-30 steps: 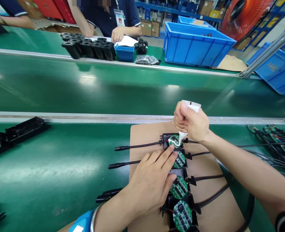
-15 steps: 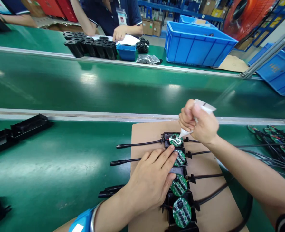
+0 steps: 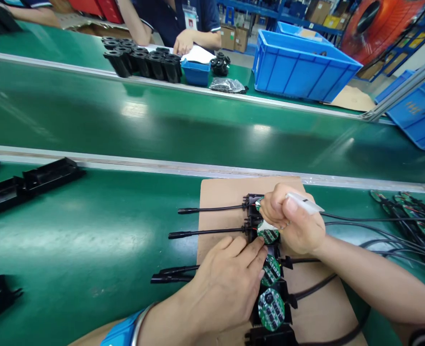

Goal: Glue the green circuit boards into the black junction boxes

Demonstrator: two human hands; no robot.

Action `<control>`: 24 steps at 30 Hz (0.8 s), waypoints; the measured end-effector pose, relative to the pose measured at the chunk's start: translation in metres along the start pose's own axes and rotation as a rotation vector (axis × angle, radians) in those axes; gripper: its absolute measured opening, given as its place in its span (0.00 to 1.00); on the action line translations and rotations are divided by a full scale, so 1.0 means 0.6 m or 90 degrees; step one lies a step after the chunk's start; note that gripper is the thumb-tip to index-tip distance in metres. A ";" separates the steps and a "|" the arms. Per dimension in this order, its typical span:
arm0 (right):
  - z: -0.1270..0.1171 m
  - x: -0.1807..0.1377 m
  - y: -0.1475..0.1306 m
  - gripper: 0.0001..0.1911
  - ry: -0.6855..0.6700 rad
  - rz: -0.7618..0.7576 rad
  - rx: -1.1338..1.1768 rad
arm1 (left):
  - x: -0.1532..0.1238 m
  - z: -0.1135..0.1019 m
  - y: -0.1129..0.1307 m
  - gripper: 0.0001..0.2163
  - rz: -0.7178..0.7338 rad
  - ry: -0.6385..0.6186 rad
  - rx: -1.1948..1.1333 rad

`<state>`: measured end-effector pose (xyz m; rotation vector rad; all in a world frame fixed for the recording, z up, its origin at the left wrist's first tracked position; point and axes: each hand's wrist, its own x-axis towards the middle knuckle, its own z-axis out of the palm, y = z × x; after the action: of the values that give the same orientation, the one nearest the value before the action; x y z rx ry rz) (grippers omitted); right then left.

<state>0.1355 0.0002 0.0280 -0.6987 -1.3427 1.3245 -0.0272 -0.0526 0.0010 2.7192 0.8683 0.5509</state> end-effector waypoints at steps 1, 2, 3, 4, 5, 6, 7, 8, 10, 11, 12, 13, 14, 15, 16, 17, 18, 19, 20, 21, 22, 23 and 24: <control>-0.003 -0.002 0.000 0.18 -0.004 -0.001 -0.014 | 0.000 0.000 0.000 0.18 0.002 0.002 0.003; -0.006 -0.004 -0.001 0.18 -0.008 0.002 -0.024 | 0.000 0.000 0.000 0.18 0.003 0.003 0.004; -0.008 -0.006 -0.003 0.18 -0.013 0.005 -0.032 | 0.000 0.000 0.000 0.18 0.003 0.003 0.004; -0.011 -0.009 -0.006 0.18 -0.019 0.008 -0.038 | 0.000 0.000 0.001 0.18 0.002 0.003 0.003; -0.013 -0.012 -0.009 0.17 -0.024 0.011 -0.043 | 0.001 0.001 0.001 0.18 0.000 0.002 0.002; -0.014 -0.015 -0.012 0.17 -0.031 0.016 -0.049 | 0.001 0.001 0.001 0.18 -0.003 0.000 0.000; -0.016 -0.019 -0.015 0.18 -0.038 0.025 -0.054 | 0.002 0.001 0.001 0.18 -0.004 -0.002 -0.001; -0.016 -0.022 -0.018 0.18 -0.042 0.032 -0.060 | 0.002 0.001 0.001 0.18 -0.004 -0.003 -0.002; -0.018 -0.029 -0.022 0.18 -0.045 0.043 -0.071 | 0.003 0.000 0.001 0.18 -0.002 -0.004 0.000; -0.020 -0.031 -0.024 0.19 -0.044 0.045 -0.075 | 0.003 0.000 0.001 0.18 0.000 -0.004 0.001; -0.021 -0.033 -0.026 0.19 -0.041 0.045 -0.079 | 0.003 -0.001 0.001 0.18 0.002 -0.003 0.003; -0.023 -0.034 -0.027 0.18 -0.038 0.045 -0.081 | 0.003 -0.001 0.001 0.18 0.002 -0.003 0.004; -0.025 -0.035 -0.029 0.18 -0.034 0.045 -0.081 | 0.002 -0.001 0.000 0.18 0.002 -0.004 0.005; -0.026 -0.034 -0.031 0.18 -0.029 0.045 -0.081 | 0.002 -0.001 0.000 0.18 0.003 -0.003 0.006; -0.028 -0.033 -0.032 0.17 -0.022 0.043 -0.078 | 0.001 0.000 0.000 0.18 0.004 0.000 0.006; -0.029 -0.032 -0.033 0.17 -0.013 0.042 -0.074 | 0.001 0.000 0.000 0.18 0.005 0.003 0.008; -0.030 -0.030 -0.034 0.17 -0.007 0.038 -0.067 | 0.000 0.001 -0.001 0.18 0.008 0.008 0.010; -0.030 -0.028 -0.034 0.17 -0.003 0.032 -0.057 | 0.000 0.001 -0.001 0.18 0.011 0.012 0.012; -0.029 -0.025 -0.033 0.17 -0.002 0.027 -0.047 | -0.001 0.002 -0.001 0.17 0.014 0.019 0.014; -0.028 -0.023 -0.032 0.17 -0.003 0.021 -0.036 | -0.001 0.002 -0.001 0.17 0.015 0.023 0.014; -0.027 -0.020 -0.030 0.17 -0.003 0.014 -0.026 | -0.001 0.003 -0.001 0.17 0.015 0.026 0.014; -0.026 -0.017 -0.027 0.16 -0.003 0.007 -0.017 | -0.002 0.003 0.000 0.17 0.015 0.029 0.012; -0.025 -0.015 -0.024 0.16 -0.001 0.001 -0.012 | -0.002 0.004 0.000 0.17 0.013 0.030 0.011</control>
<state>0.1555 -0.0064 0.0362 -0.7114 -1.3578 1.3161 -0.0271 -0.0533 -0.0015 2.7434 0.8612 0.6174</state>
